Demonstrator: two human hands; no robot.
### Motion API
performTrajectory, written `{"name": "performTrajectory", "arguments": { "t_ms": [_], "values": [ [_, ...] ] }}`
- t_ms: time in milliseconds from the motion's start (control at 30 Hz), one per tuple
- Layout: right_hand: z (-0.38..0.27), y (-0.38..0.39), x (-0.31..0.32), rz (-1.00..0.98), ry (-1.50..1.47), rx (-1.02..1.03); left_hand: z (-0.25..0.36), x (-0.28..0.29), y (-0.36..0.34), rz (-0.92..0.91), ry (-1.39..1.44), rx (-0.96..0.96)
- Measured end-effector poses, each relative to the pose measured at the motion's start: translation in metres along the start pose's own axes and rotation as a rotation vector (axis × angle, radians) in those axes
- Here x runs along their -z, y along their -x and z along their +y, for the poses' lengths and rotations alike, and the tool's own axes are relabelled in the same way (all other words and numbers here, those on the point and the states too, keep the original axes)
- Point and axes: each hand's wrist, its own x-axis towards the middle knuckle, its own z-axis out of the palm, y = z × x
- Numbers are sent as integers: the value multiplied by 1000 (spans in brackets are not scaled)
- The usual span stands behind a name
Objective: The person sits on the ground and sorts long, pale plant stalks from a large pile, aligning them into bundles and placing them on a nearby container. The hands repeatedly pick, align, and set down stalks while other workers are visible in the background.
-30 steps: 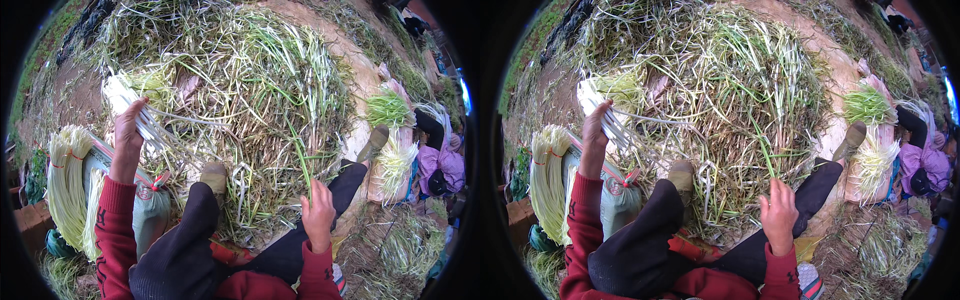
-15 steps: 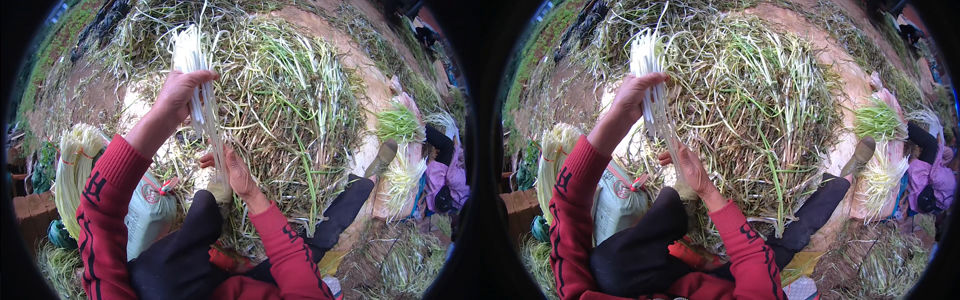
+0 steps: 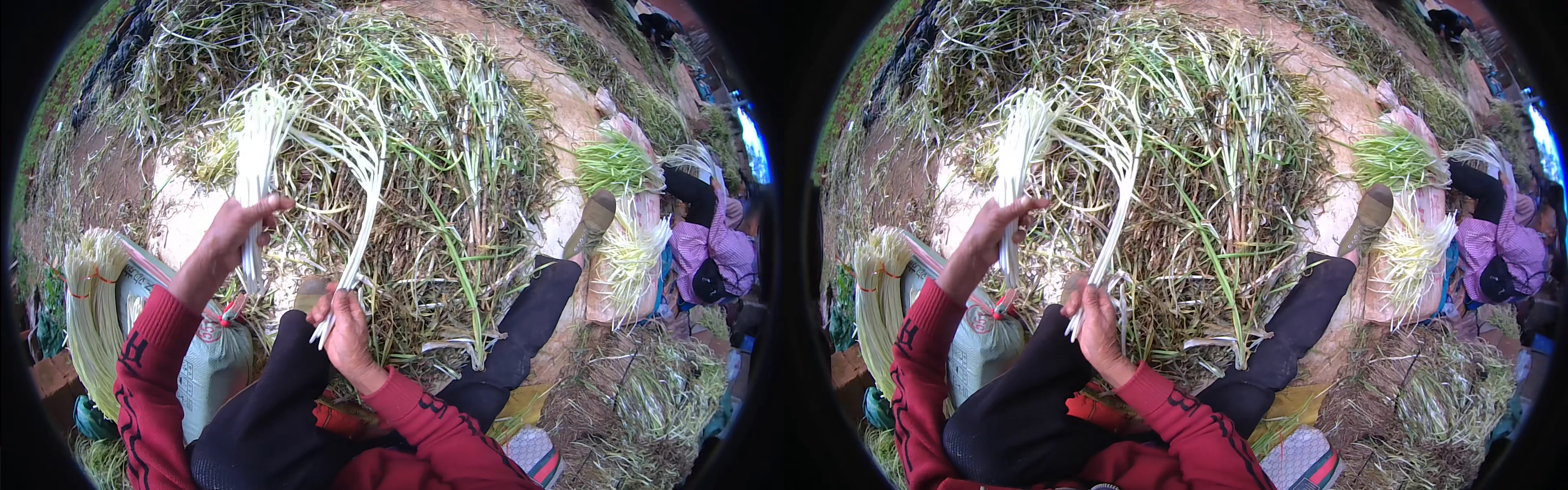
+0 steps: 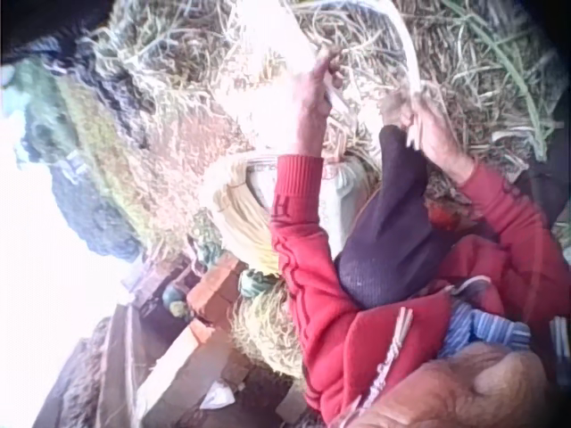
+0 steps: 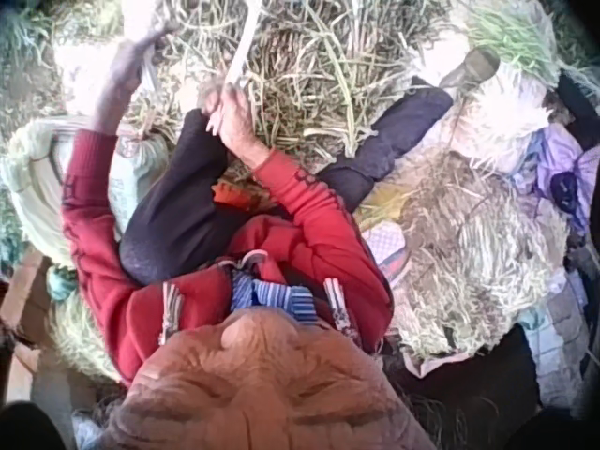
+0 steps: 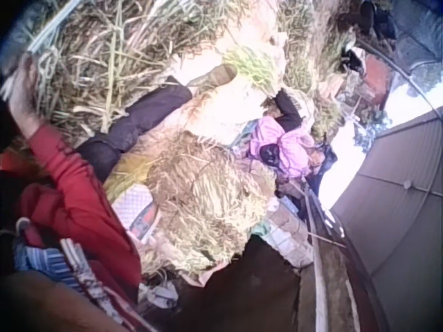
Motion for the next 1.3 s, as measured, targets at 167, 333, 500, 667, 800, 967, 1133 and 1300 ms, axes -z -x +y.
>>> {"name": "performTrajectory", "arguments": {
  "t_ms": [167,333,500,667,800,967,1133,1300],
  "values": [
    [-5,14,4,-21,355,-136,-64,-23,56,-146,172,236],
    [-27,-14,-12,-252,1373,201,-87,-41,44,-306,497,160],
    [-82,-25,-39,-417,1443,382,-14,-58,37,-101,549,-97],
    [-195,-106,-4,217,1539,882,17,-23,29,2,816,-357],
    [-228,-146,33,441,2341,627,-26,-32,17,70,942,-156],
    [-233,-141,-19,273,2091,736,-40,-9,11,111,999,-164],
    [-226,-70,-96,-118,979,906,-33,1,19,32,1067,-174],
    [-149,-58,-33,-30,822,339,-42,-17,24,-14,948,-103]
  ]
}}
